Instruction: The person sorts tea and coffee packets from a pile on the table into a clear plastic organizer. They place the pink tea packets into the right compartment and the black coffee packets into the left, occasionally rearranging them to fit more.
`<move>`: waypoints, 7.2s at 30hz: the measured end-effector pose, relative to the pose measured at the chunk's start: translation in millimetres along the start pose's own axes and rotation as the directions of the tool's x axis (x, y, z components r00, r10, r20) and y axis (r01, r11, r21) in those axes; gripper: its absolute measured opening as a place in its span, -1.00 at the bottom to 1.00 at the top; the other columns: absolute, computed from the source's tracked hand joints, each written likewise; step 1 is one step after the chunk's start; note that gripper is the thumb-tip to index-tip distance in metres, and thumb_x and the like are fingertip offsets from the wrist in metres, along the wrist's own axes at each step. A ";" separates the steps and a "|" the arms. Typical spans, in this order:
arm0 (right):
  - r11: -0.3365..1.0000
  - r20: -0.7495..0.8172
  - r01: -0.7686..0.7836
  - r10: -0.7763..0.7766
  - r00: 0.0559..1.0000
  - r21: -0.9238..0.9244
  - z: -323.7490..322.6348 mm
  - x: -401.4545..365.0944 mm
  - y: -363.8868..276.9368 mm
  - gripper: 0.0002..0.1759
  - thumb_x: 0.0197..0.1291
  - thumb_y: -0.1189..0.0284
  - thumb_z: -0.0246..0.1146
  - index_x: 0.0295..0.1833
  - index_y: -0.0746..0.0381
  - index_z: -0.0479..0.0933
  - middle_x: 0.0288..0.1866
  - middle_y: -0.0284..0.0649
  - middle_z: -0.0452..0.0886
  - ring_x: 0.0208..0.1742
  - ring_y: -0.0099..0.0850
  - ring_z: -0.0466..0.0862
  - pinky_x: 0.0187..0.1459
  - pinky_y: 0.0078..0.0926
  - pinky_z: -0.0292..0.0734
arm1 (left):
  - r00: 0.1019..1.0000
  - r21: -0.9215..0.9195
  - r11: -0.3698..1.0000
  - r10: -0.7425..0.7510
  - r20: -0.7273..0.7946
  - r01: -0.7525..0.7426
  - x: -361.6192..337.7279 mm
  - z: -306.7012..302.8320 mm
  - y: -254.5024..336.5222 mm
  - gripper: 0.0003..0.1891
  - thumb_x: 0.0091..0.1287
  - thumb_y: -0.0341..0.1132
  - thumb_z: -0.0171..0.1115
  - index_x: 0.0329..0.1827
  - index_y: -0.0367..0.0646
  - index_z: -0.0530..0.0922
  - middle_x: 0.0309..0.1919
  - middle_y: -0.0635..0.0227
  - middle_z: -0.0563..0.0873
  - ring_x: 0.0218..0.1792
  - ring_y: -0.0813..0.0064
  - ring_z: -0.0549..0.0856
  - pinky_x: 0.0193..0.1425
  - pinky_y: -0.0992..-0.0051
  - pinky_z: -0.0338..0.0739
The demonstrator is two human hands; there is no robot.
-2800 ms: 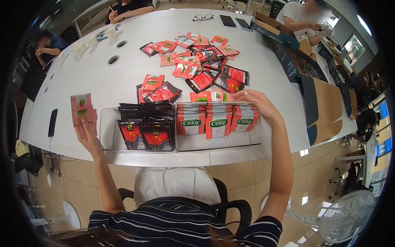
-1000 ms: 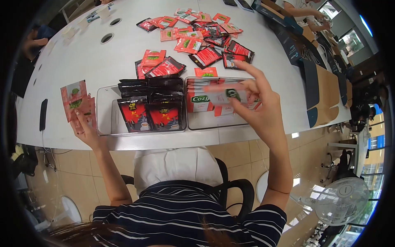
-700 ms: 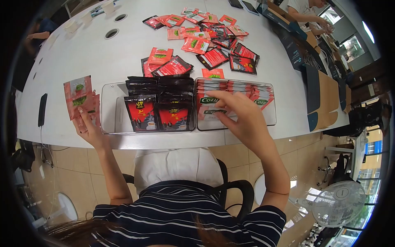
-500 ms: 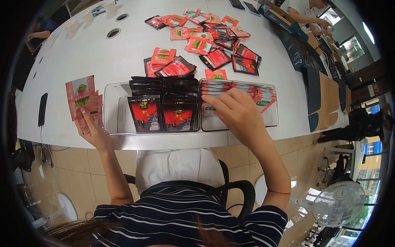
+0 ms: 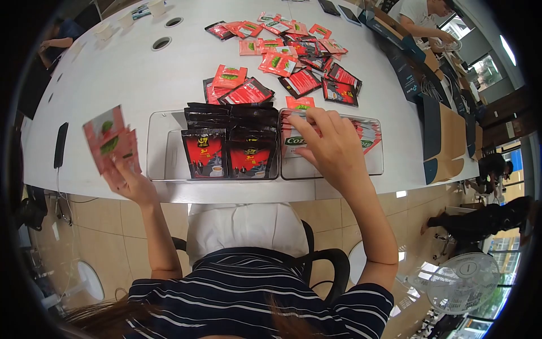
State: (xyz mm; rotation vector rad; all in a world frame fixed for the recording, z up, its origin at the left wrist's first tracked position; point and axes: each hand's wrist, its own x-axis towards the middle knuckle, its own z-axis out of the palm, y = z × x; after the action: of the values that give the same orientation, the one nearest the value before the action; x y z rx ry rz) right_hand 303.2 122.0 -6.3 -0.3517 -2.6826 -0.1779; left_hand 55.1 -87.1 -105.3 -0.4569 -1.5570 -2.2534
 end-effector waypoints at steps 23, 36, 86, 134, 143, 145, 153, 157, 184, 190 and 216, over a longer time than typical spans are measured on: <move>0.402 0.063 -0.183 0.292 0.954 0.897 -12.6 -33.4 -34.8 -0.46 -0.11 0.57 0.43 0.09 0.22 0.52 -0.19 -0.33 0.61 -0.32 -0.63 0.47 -0.39 -0.69 0.31 | 0.360 0.013 0.843 -0.243 0.901 0.537 -122.0 36.6 85.6 -0.68 0.31 -0.54 0.11 0.13 -0.41 0.46 -0.13 0.12 0.70 -0.10 0.48 0.68 0.00 0.55 0.53; 0.607 -0.178 -0.157 0.453 0.873 0.779 -42.9 -74.7 10.7 -0.51 -0.19 0.81 0.22 -0.04 0.30 0.64 -0.25 -0.16 0.64 -0.27 -0.47 0.56 -0.33 -0.65 0.44 | 0.507 -0.247 0.929 0.077 0.859 0.276 -124.8 44.8 70.2 -0.72 0.21 -0.53 0.23 0.00 -0.31 0.51 -0.11 0.12 0.71 -0.27 0.39 0.76 -0.28 0.63 0.61; 0.769 0.028 -0.169 0.193 0.981 0.617 -30.2 -40.1 -1.1 -0.53 -0.21 0.47 0.50 -0.11 0.17 0.48 -0.02 -0.28 0.62 -0.08 -0.31 0.57 -0.17 -0.41 0.46 | 0.378 -0.403 0.836 0.533 0.757 -0.371 -103.1 54.6 40.0 -0.86 -0.05 -0.46 0.33 -0.40 -0.20 0.58 -0.25 0.19 0.73 -0.53 0.46 0.67 -0.55 0.60 0.51; 0.815 0.389 -0.421 0.266 0.882 0.397 -41.6 -80.0 37.6 -0.57 0.00 0.21 0.36 -0.01 0.18 0.57 -0.21 -0.17 0.57 -0.20 -0.21 0.55 -0.12 -0.36 0.43 | 0.341 -0.331 0.768 0.566 0.751 -0.548 -117.9 59.6 40.5 -0.66 -0.10 -0.57 0.39 -0.21 -0.14 0.57 -0.18 0.27 0.68 -0.32 0.32 0.70 -0.33 0.52 0.61; 0.856 0.483 -0.351 0.140 0.864 0.380 -34.3 -67.7 51.2 -0.38 -0.08 0.06 0.38 0.13 0.08 0.54 -0.21 -0.20 0.53 -0.15 -0.20 0.53 -0.12 -0.31 0.43 | 0.367 -0.340 0.740 0.610 0.703 -0.580 -119.0 63.3 39.5 -0.77 -0.06 -0.50 0.36 -0.28 -0.16 0.61 -0.21 0.29 0.71 -0.33 0.39 0.70 -0.34 0.61 0.58; 0.839 0.491 -0.391 0.176 0.853 0.378 -35.9 -65.3 49.9 -0.39 -0.08 0.07 0.38 0.12 0.08 0.54 -0.20 -0.20 0.53 -0.15 -0.20 0.53 -0.12 -0.32 0.43 | 0.366 -0.342 0.739 0.612 0.701 -0.580 -119.0 63.4 39.9 -0.77 -0.06 -0.49 0.36 -0.28 -0.16 0.61 -0.21 0.30 0.71 -0.33 0.39 0.70 -0.33 0.61 0.58; 0.807 0.530 -0.444 0.199 0.825 0.388 -36.9 -64.8 51.3 -0.35 -0.13 0.11 0.40 0.14 0.11 0.53 -0.12 -0.17 0.53 -0.07 -0.18 0.52 -0.04 -0.36 0.42 | 0.332 -0.341 0.735 0.602 0.726 -0.587 -118.8 60.0 38.3 -0.72 -0.07 -0.51 0.35 -0.25 -0.13 0.58 -0.20 0.30 0.70 -0.31 0.37 0.70 -0.32 0.58 0.60; 0.761 0.401 -0.405 0.208 0.892 0.507 -36.6 -72.8 52.2 -0.41 -0.03 0.06 0.34 0.06 0.22 0.55 -0.21 -0.17 0.58 -0.16 -0.22 0.56 -0.10 -0.42 0.44 | 0.350 -0.340 0.730 0.614 0.708 -0.594 -119.4 61.8 38.0 -0.78 -0.02 -0.48 0.34 -0.27 -0.14 0.61 -0.20 0.30 0.71 -0.32 0.41 0.70 -0.32 0.61 0.59; 0.009 0.062 -0.182 0.923 0.381 0.983 50.3 -140.4 97.1 -0.29 0.44 -0.05 -0.41 0.08 0.33 0.42 0.04 -0.17 0.54 0.08 -0.45 0.54 0.07 -0.59 0.43 | 0.197 0.303 0.929 -0.263 0.945 -0.214 112.6 113.4 5.4 -0.73 0.20 -0.27 0.31 -0.09 -0.21 0.62 -0.16 0.34 0.70 -0.17 0.50 0.67 -0.11 0.45 0.59; 0.008 0.069 -0.208 0.932 0.356 0.978 47.4 -136.9 96.6 -0.31 0.45 -0.03 -0.39 0.06 0.33 0.44 0.02 -0.17 0.55 0.08 -0.46 0.53 0.08 -0.56 0.39 | -0.085 0.286 0.864 -0.350 0.933 -0.415 97.3 171.7 -58.7 -0.20 -0.03 -0.03 0.51 0.27 -0.12 0.35 0.00 0.15 0.59 -0.02 0.33 0.59 0.07 0.35 0.49; -0.015 0.084 -0.252 0.960 0.266 0.968 42.6 -128.2 90.8 -0.38 0.47 0.04 -0.34 0.03 0.34 0.42 -0.05 -0.15 0.56 0.01 -0.43 0.55 0.08 -0.48 0.38 | 0.061 0.224 0.974 -0.227 0.972 0.044 94.6 234.6 -60.7 -0.27 0.07 -0.42 0.43 0.33 -0.03 0.28 -0.12 0.23 0.65 -0.09 0.61 0.60 -0.08 0.53 0.52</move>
State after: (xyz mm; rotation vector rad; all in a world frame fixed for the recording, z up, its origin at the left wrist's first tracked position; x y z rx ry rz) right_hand 423.4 188.9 -93.3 -1.0037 -1.1437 1.2162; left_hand -43.1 142.5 -32.1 -2.3552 -2.3405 -1.7740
